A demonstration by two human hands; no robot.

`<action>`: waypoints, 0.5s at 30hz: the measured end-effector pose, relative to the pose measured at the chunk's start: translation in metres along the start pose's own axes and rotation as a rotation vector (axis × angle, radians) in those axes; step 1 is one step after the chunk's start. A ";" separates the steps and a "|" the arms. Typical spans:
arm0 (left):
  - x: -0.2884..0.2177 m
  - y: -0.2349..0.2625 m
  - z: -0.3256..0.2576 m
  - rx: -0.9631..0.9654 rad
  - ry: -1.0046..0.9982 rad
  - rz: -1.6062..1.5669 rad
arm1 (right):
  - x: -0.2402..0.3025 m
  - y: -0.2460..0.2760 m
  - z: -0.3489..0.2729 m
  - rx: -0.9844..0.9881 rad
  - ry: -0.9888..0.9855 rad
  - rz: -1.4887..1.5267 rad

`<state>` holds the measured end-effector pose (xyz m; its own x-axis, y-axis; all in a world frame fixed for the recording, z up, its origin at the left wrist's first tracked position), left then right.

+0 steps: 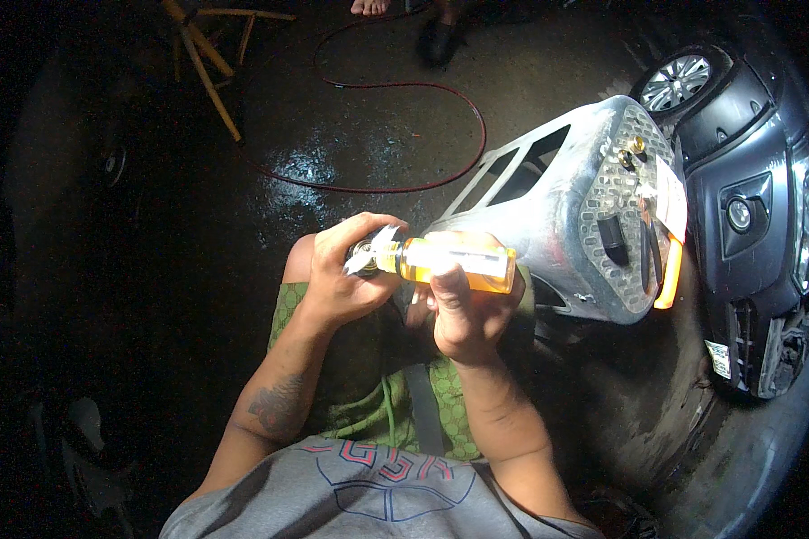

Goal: The person sits on the floor and assembles a small mechanical component by hand. They attach a small part to a cylindrical object, then insert a yellow cylindrical piece, and finally secure a small metal ring onto the assembly.

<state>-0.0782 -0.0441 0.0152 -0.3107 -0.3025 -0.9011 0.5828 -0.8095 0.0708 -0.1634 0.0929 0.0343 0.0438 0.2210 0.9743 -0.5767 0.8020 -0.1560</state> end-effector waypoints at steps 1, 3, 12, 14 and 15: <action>0.000 0.000 0.000 0.002 0.001 0.000 | -0.001 0.001 0.000 -0.009 -0.003 0.018; 0.000 0.000 0.000 0.007 0.003 -0.008 | -0.001 0.000 0.000 -0.001 -0.006 0.024; 0.003 0.001 0.001 -0.029 0.089 -0.113 | -0.011 0.011 0.012 -0.103 -0.070 0.256; 0.004 0.004 0.001 -0.037 0.131 -0.151 | -0.023 0.023 0.014 -0.226 -0.193 0.316; 0.005 0.005 0.001 -0.044 0.145 -0.153 | -0.025 0.026 0.016 -0.257 -0.212 0.373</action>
Point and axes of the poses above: each hand's wrist, its own z-axis towards the middle knuckle, its own y-axis out of the back of the hand, x = y × z, the point moved 9 cm from there along z, towards the middle knuckle, and after that the axes turned 12 degrees about -z, right-handed, at the moved point
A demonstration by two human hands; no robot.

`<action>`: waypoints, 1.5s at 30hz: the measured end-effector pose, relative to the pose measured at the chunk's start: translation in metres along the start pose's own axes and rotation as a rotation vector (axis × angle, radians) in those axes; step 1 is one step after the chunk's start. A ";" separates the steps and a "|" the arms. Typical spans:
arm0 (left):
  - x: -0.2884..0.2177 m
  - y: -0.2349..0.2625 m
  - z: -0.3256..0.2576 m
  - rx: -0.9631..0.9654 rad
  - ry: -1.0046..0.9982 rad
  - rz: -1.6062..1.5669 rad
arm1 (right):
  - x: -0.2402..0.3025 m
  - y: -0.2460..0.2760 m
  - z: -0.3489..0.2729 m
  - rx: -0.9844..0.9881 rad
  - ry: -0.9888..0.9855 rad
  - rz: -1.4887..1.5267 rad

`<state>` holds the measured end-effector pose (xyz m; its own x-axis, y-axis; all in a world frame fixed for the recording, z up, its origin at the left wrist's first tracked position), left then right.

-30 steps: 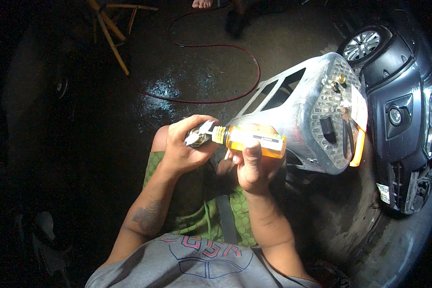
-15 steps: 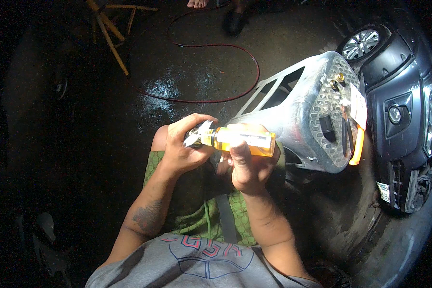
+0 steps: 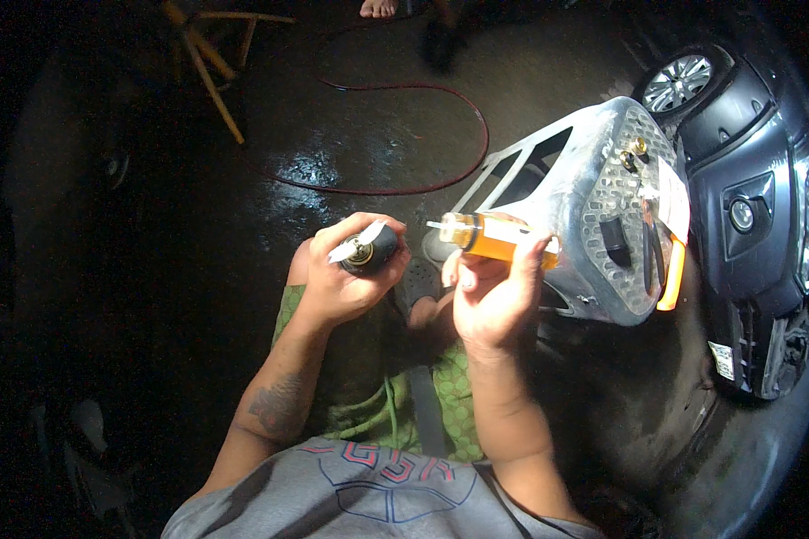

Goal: The person sits on the floor and assembles a small mechanical component by hand. They attach a small part to a cylindrical object, then insert a yellow cylindrical piece, and finally secure a small metal ring onto the assembly.

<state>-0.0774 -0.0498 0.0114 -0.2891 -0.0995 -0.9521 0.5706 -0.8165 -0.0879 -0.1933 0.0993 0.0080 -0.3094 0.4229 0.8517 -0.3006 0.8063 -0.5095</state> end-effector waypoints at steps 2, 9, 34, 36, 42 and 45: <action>0.001 0.001 0.000 -0.018 0.029 -0.005 | -0.005 0.005 0.003 -0.030 -0.102 0.118; -0.016 0.001 0.000 -0.088 -0.231 0.266 | -0.004 -0.006 -0.007 0.202 0.032 -0.149; -0.020 -0.005 -0.007 -0.028 -0.261 0.621 | 0.014 -0.002 -0.013 0.175 0.287 -0.464; -0.020 -0.005 -0.008 -0.025 -0.257 0.626 | 0.015 -0.004 -0.013 0.181 0.281 -0.484; -0.020 -0.006 -0.008 -0.017 -0.267 0.620 | 0.012 -0.008 -0.013 0.250 0.191 -0.415; -0.019 -0.006 -0.008 -0.016 -0.263 0.628 | 0.016 -0.008 -0.014 0.227 0.241 -0.365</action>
Point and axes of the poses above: each hand's wrist, its own z-axis towards the middle knuckle, its own y-axis out of the back of the hand, x = y × z, the point moved 9 cm from there along z, towards the middle knuckle, and after that the axes turned 12 degrees about -z, right-handed, at the moved point
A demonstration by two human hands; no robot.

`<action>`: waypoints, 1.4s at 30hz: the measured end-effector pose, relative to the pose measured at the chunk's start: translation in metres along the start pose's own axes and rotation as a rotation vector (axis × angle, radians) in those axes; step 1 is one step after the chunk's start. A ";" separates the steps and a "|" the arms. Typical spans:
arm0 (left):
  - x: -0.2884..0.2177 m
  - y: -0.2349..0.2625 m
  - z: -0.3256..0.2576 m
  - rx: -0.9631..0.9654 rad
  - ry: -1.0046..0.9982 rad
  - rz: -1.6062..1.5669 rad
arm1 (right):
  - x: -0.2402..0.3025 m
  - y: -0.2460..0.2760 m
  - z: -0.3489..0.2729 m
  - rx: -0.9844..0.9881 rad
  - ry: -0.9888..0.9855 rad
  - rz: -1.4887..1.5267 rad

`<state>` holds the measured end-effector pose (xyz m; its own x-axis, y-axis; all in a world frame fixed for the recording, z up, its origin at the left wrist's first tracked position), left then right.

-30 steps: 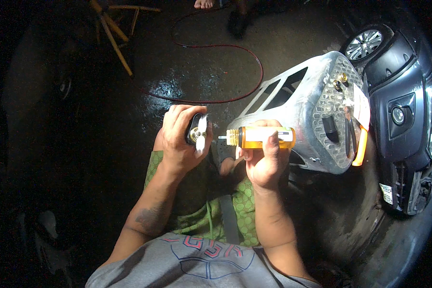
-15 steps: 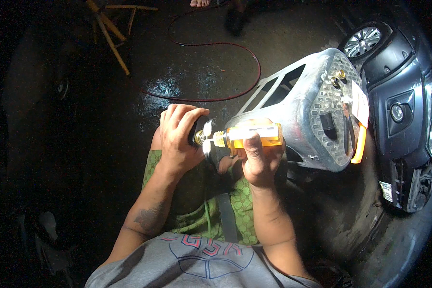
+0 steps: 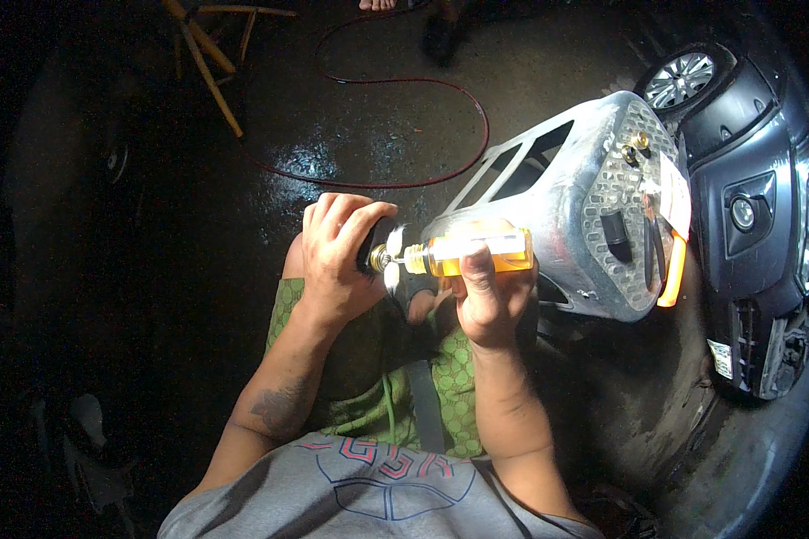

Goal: The person sits on the floor and assembles a small mechanical component by hand. They attach a small part to a cylindrical object, then insert a yellow cylindrical piece, and finally secure a small metal ring onto the assembly.

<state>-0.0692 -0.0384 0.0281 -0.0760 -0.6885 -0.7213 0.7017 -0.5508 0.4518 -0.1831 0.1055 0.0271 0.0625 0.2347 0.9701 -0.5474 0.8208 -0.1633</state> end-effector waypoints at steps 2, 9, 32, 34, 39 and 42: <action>0.000 0.000 0.000 0.000 0.001 0.003 | -0.001 0.001 0.000 -0.013 -0.013 -0.041; -0.002 0.000 0.001 0.001 -0.008 0.002 | 0.000 0.000 0.000 -0.016 0.010 -0.007; 0.002 -0.005 0.001 0.026 0.037 0.015 | 0.007 0.005 -0.002 -0.016 0.074 -0.161; 0.002 -0.005 0.001 0.030 0.037 0.019 | 0.010 0.005 -0.001 -0.028 0.092 -0.265; 0.001 -0.004 0.001 0.032 0.032 0.016 | 0.015 0.001 -0.001 0.029 0.123 -0.197; 0.001 -0.005 0.001 0.042 0.036 0.013 | 0.020 0.008 0.001 -0.053 0.161 -0.197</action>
Point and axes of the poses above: each hand's wrist, its own z-axis towards the middle knuckle, its own y-axis out of the back of the hand, x = y × z, the point moved 9 cm from there along z, towards the middle knuckle, and after that the axes turned 12 degrees about -z, right-handed, at the moved point
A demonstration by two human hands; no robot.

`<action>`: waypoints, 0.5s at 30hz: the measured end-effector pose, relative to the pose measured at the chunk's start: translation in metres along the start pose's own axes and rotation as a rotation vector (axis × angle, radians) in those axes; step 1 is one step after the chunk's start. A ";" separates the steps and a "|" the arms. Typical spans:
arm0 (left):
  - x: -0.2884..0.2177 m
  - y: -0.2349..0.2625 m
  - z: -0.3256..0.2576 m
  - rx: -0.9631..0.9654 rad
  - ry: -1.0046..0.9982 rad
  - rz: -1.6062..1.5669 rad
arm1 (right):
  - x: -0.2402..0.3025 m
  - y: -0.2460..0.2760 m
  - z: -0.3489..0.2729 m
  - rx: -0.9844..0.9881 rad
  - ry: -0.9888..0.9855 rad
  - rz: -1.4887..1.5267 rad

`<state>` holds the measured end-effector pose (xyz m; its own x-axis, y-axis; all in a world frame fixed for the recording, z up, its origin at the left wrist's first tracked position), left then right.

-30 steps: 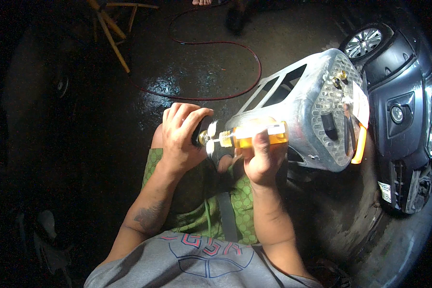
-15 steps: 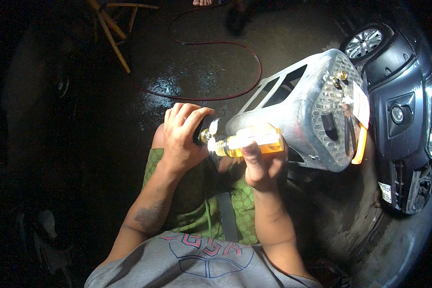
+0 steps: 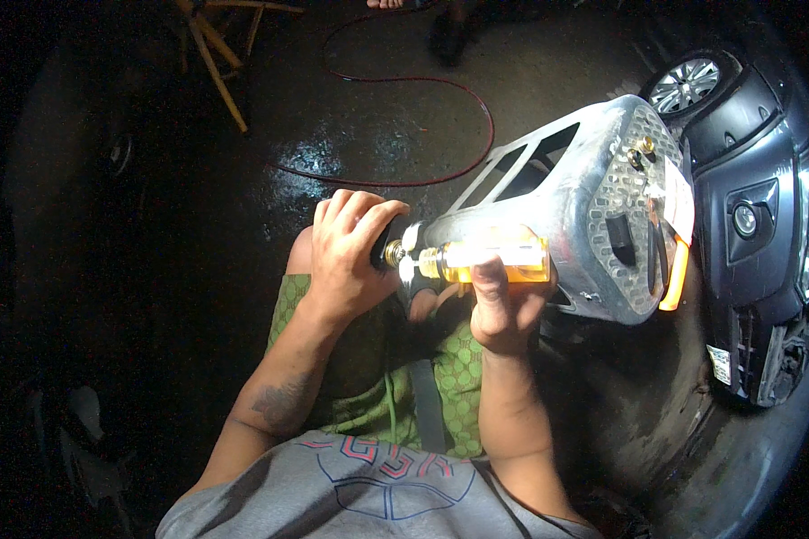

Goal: The person sits on the floor and assembles a small mechanical component by hand. They attach a small part to a cylindrical object, then insert a yellow cylindrical piece, and finally secure a small metal ring onto the assembly.

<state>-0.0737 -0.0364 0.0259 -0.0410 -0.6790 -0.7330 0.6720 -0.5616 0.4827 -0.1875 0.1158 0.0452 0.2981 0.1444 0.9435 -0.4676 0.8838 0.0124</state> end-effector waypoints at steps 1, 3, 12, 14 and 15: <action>0.000 -0.001 0.000 0.004 -0.001 -0.001 | -0.002 -0.001 0.000 0.013 -0.023 -0.020; -0.001 -0.001 0.000 0.007 0.000 0.008 | -0.005 -0.003 0.000 0.040 -0.067 -0.059; -0.002 -0.002 0.001 0.034 0.011 0.029 | 0.004 -0.007 0.003 0.071 0.001 -0.094; -0.002 -0.002 0.001 0.034 0.007 0.027 | 0.010 -0.010 0.004 0.112 0.059 -0.138; -0.002 -0.002 0.001 0.035 0.004 0.023 | 0.009 -0.011 0.003 0.137 0.045 -0.179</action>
<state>-0.0763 -0.0345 0.0267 -0.0227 -0.6898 -0.7236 0.6468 -0.5621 0.5155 -0.1824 0.1058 0.0549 0.4218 0.0132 0.9066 -0.5119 0.8287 0.2261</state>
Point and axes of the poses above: each hand's wrist, its own z-axis towards the middle knuckle, its own y-axis out of the back of the hand, x = y × z, the point moved 9 cm from there along z, towards the middle knuckle, and after that the axes turned 12 degrees about -z, right-handed, at the moved point
